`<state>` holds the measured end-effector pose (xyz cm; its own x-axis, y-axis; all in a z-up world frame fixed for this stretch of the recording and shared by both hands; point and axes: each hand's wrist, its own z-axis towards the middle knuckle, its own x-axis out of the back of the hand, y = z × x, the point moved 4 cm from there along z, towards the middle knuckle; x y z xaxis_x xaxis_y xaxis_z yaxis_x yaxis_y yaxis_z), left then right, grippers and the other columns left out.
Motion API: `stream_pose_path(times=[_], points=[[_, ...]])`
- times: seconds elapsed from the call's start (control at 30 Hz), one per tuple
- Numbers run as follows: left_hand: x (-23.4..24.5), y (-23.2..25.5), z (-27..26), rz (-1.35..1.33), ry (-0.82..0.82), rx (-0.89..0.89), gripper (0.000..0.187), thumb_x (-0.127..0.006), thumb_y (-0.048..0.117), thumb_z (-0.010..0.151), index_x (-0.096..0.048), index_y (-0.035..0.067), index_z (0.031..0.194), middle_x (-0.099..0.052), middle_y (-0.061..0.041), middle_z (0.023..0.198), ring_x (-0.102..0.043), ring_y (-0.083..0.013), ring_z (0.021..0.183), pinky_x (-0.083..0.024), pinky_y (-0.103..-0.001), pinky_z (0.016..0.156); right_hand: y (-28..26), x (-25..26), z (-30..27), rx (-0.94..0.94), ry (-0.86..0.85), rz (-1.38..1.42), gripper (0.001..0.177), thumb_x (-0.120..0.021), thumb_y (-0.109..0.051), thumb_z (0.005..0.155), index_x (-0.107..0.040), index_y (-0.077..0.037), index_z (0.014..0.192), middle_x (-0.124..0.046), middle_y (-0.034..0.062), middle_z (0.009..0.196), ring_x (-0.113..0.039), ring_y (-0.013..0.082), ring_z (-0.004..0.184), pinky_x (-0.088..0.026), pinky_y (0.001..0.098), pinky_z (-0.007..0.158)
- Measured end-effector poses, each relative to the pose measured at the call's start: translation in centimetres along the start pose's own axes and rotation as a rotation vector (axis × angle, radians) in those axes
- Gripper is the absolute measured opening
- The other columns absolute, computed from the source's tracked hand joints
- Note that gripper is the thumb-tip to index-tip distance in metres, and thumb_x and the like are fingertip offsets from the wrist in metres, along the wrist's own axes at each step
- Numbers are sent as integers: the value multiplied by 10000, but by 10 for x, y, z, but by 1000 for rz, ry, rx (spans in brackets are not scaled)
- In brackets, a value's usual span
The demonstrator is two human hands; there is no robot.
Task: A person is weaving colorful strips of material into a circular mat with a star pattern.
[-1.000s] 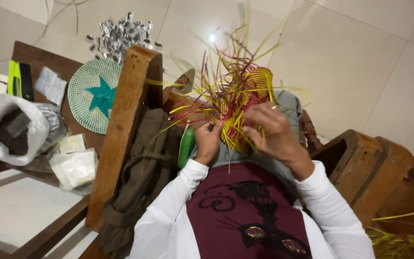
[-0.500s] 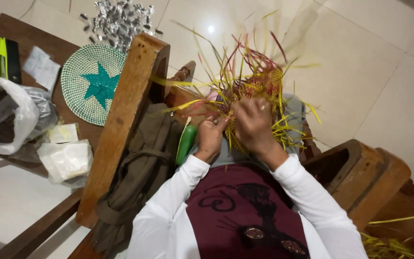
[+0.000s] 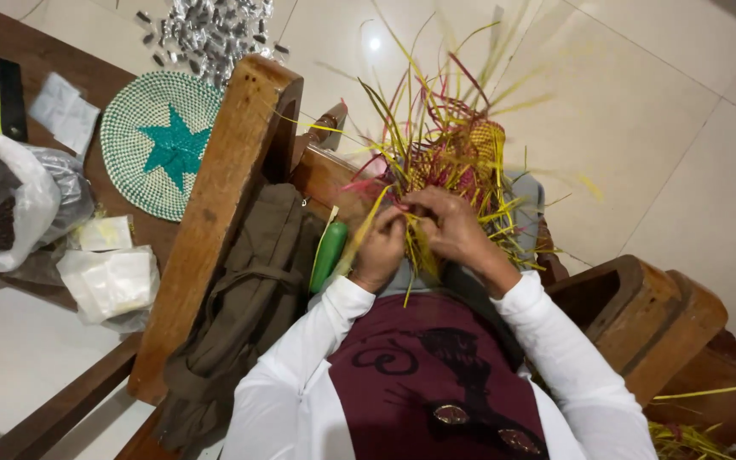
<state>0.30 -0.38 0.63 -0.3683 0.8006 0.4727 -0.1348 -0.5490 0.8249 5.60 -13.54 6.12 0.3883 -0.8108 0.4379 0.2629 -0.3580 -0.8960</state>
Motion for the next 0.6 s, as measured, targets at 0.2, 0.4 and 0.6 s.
stream_pose_path(times=[0.2,0.4,0.6], points=[[26,43,34,-266,-46,88,446,-556,-91,784,-656,25,1203,-692,-196,1074,-649,-356,994,-532,-418,808,1,9,6,25,-63,14,233,-644,34,734,-699,-63,939,-650,152,825,-624,406,842,-491,487,778],[-33,-82,6,-684,-444,919,177,-738,110,808,-668,22,945,-672,-8,666,-665,-124,576,-527,-223,567,-65,-50,-7,394,-108,-234,97,-611,-12,712,-629,-77,782,-562,111,673,-558,336,662,-476,459,651],[-6,-59,18,-479,-511,816,254,-859,204,690,-692,35,780,-628,-31,545,-570,-78,487,-474,-235,456,-58,-47,-18,374,-204,-113,88,-577,-45,771,-608,-128,771,-544,71,682,-581,326,683,-474,439,603]])
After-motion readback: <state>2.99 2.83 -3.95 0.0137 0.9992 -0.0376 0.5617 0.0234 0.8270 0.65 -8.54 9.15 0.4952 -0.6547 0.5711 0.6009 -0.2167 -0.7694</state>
